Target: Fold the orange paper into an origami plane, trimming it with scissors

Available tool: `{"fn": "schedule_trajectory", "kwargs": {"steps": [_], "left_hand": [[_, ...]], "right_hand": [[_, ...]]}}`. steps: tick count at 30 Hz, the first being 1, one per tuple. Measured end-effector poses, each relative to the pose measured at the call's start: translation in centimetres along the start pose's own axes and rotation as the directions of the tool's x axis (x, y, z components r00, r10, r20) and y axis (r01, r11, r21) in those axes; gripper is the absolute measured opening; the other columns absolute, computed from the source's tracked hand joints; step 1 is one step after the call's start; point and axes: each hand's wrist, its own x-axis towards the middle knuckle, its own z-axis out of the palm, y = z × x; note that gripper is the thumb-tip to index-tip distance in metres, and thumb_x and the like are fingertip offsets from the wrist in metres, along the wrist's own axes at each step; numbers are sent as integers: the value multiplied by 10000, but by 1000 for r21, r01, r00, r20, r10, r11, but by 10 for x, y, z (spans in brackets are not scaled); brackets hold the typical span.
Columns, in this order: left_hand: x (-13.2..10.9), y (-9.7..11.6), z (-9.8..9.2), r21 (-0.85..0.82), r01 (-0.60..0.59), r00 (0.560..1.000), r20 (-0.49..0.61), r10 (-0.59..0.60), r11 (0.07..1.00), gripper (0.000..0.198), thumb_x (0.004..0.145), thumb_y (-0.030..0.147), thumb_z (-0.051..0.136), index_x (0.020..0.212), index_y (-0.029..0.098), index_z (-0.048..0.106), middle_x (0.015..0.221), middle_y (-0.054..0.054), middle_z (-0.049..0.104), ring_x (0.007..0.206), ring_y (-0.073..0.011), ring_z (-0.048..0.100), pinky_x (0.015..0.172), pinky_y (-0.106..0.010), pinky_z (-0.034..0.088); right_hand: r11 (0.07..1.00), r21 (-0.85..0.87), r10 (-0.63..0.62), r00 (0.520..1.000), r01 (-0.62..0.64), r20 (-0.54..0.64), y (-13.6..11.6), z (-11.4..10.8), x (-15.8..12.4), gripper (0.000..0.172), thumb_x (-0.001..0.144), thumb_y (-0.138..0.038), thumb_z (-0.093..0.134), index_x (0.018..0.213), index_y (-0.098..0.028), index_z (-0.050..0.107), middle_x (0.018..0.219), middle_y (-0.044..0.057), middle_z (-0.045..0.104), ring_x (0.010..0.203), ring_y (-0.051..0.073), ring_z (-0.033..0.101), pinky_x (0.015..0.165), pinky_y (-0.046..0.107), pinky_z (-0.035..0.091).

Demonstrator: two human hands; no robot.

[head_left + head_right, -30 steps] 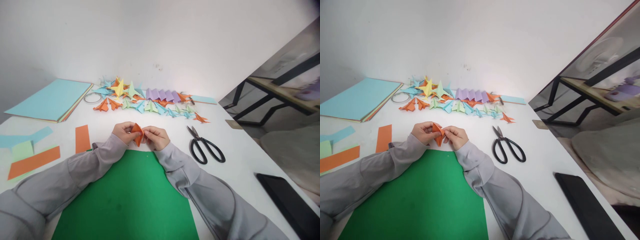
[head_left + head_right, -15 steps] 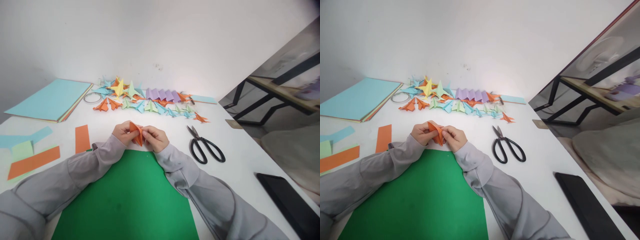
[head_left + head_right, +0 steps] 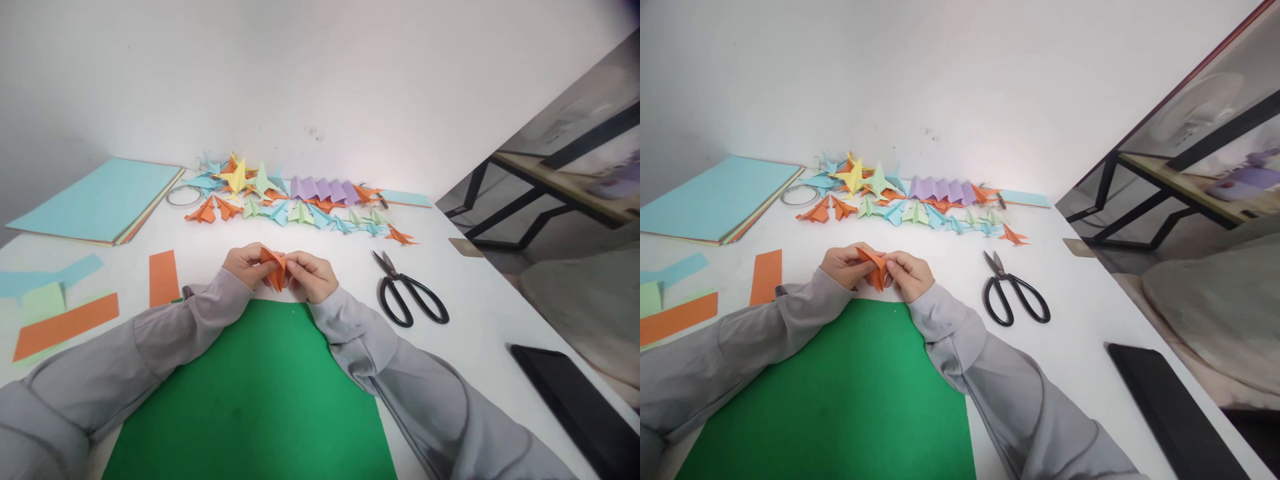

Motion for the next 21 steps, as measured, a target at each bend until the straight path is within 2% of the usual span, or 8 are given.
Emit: {"fn": "schedule_trajectory", "kwargs": {"steps": [5, 10, 15, 18, 21], "left_hand": [[-1, 5, 3, -2, 48, 999, -17, -48, 999, 155, 613, 259, 695, 701, 132, 709, 601, -1, 617, 410, -87, 543, 381, -205, 473], [-3, 9, 4, -8, 65, 997, -30, -65, 998, 142, 638, 268, 681, 682, 134, 701, 545, 1, 602, 407, -87, 522, 368, -199, 430], [1, 1, 0, 159, -53, 995, -81, 66, 986, 118, 608, 281, 706, 649, 170, 705, 510, 28, 531, 367, -43, 400, 312, -174, 295], [1, -1, -1, 159, -30, 999, -37, 37, 987, 149, 664, 313, 670, 690, 170, 702, 473, 37, 493, 339, -45, 399, 300, -174, 287], [-1, 3, 0, 99, 7, 1000, 2, -7, 995, 196, 694, 335, 646, 667, 145, 684, 519, 21, 508, 328, -48, 439, 303, -183, 331]], "right_hand": [[999, 46, 21, 1000, -22, 8, -2, 0, 0, 445, 700, -596, 559, 802, -170, 634, 490, -17, 566, 391, 97, 461, 376, 226, 357], [1000, 11, -8, 1000, 8, 2, -5, 1, -1, 426, 709, -596, 553, 782, -185, 637, 510, -16, 568, 425, 104, 483, 413, 236, 381], [998, -34, -64, 995, 61, -76, 0, 4, 1, 432, 676, -605, 579, 771, -188, 643, 605, 3, 605, 539, 126, 534, 501, 260, 431], [997, -46, -74, 991, 69, -115, 1, 6, 1, 406, 674, -577, 599, 757, -183, 644, 622, 7, 614, 550, 125, 537, 514, 260, 437], [997, -45, -75, 988, 70, -134, 1, 6, 1, 390, 679, -561, 605, 741, -178, 644, 591, 5, 613, 509, 118, 526, 491, 257, 433]]}}
